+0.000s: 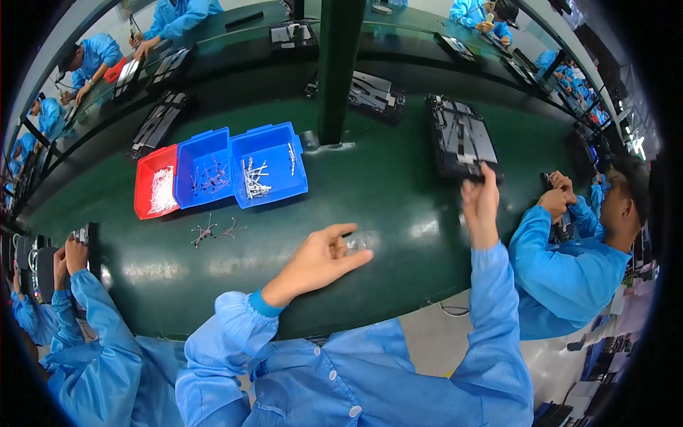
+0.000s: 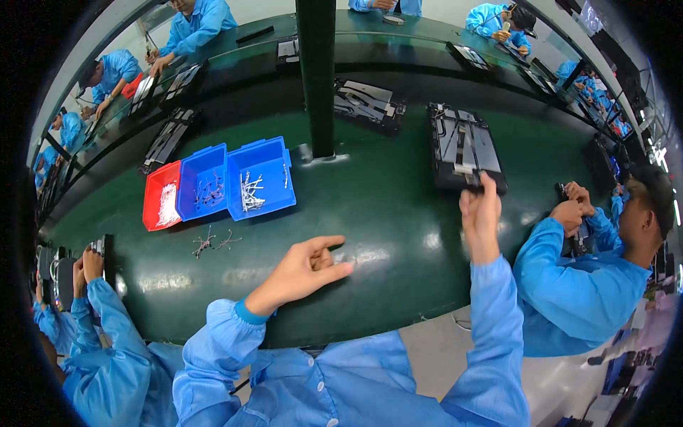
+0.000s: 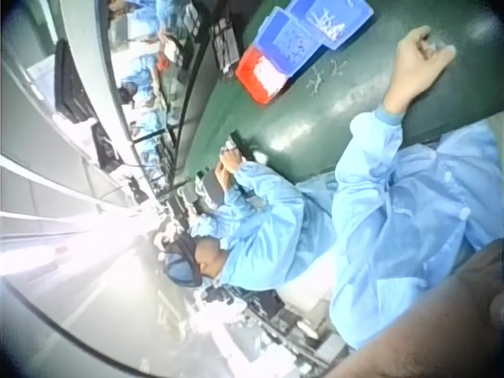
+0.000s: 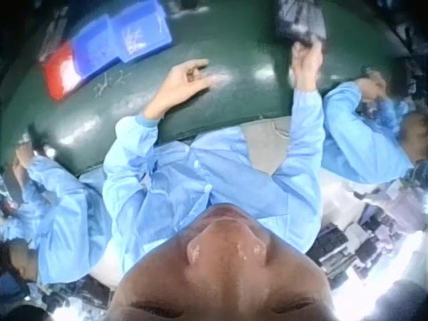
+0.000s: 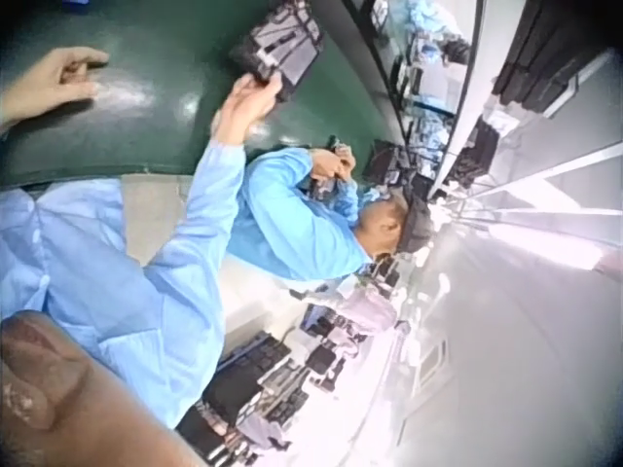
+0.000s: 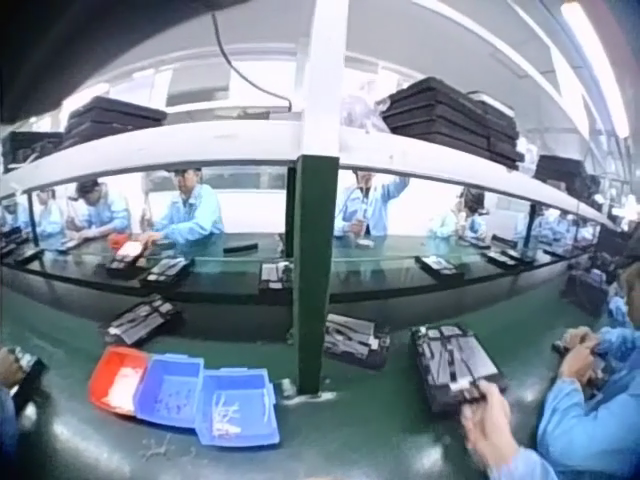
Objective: The person assembles an electronic tablet device by hand, connecting internal cables and circuit boards.
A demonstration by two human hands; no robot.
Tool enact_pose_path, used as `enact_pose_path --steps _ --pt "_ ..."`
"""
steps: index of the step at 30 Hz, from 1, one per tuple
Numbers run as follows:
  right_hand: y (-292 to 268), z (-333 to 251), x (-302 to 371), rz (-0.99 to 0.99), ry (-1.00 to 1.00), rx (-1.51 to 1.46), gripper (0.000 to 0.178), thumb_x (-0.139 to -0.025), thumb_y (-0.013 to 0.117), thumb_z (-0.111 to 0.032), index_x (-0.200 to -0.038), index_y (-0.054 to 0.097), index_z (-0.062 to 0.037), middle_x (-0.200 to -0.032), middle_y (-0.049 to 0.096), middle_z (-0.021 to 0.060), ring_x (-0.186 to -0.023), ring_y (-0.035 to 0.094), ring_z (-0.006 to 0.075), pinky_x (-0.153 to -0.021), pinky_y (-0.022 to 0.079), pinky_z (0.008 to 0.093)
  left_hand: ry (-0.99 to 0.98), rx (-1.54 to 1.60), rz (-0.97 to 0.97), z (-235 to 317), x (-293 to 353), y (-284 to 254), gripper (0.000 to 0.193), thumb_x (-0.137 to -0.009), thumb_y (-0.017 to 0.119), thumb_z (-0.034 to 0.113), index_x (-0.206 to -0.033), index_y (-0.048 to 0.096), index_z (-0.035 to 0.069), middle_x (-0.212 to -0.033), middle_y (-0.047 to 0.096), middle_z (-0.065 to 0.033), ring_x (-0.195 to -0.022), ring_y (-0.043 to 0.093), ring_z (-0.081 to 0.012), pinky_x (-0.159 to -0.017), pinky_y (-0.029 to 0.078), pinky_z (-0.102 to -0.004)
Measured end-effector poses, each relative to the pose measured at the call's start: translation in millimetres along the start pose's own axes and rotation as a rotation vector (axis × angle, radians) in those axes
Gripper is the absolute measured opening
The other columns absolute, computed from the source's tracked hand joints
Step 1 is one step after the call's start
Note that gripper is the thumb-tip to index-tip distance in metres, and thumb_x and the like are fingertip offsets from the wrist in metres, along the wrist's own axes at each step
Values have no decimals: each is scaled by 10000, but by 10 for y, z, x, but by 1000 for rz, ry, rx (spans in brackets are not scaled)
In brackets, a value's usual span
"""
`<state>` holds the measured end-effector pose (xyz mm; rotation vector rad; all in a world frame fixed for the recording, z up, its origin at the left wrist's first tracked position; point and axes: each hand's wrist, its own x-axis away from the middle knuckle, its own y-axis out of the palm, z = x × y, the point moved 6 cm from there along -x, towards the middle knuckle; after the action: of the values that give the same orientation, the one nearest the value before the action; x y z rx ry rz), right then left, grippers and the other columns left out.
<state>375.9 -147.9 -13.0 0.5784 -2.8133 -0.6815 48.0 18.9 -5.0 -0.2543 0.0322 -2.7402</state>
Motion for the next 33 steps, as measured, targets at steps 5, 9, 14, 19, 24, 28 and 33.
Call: enact_pose_path --steps 5,9,14,19,24,28,33 --pt "-213 151 -1433 38 100 -138 240 -919 675 -193 -1029 569 -8 -900 610 153 -707 613 257 -581 504 328 -85 -143 53 -125 143 -195 582 -883 748 288 -1297 576 -84 -658 521 41 -606 491 -53 -598 447 -250" --pt "-38 244 -1780 177 -191 -73 256 -946 652 -158 -1027 569 70 -957 633 211 -868 696 315 -711 596 350 -135 21 85 -167 183 -259 462 -932 710 219 -1281 592 -60 -668 525 70 -517 434 -2 -459 338 -207" --pt "1097 563 -1000 -145 -158 598 621 -874 748 -271 -1270 516 148 -1066 677 204 -785 716 184 -675 570 256 -114 -10 100 -253 113 -284 398 -945 694 207 -1253 620 -33 -636 513 78 -515 423 -1 -464 330 -207" --pt "1984 703 -699 -191 -671 1423 1169 -615 898 -490 -1412 314 134 -1157 616 321 -928 687 406 -828 556 459 -45 -106 113 -252 83 -259 349 -944 692 191 -1225 647 -11 -606 486 86 -539 410 7 -485 324 -202" --pt "2198 970 -1041 -258 -433 1625 994 -605 868 -613 -1208 450 57 -1121 631 316 -1038 651 437 -883 543 471 -82 17 116 -245 83 -218 325 -935 697 157 -1212 655 -10 -626 468 80 -552 395 4 -494 326 -209" --pt "2256 1186 -1178 -161 -426 1517 786 -668 862 -506 -1071 536 85 -993 669 285 -925 685 393 -803 558 464 -36 -121 134 -212 110 -230 342 -902 699 220 -1154 674 -10 -590 527 -12 -524 498 -100 -522 416 -302" --pt "2291 1445 -1289 -281 -38 686 336 -766 720 -169 -526 577 17 -518 577 114 -447 575 206 -427 409 333 -69 -141 149 -189 116 -261 332 -888 697 223 -1130 681 -4 -582 541 -49 -515 532 -160 -533 433 -343"
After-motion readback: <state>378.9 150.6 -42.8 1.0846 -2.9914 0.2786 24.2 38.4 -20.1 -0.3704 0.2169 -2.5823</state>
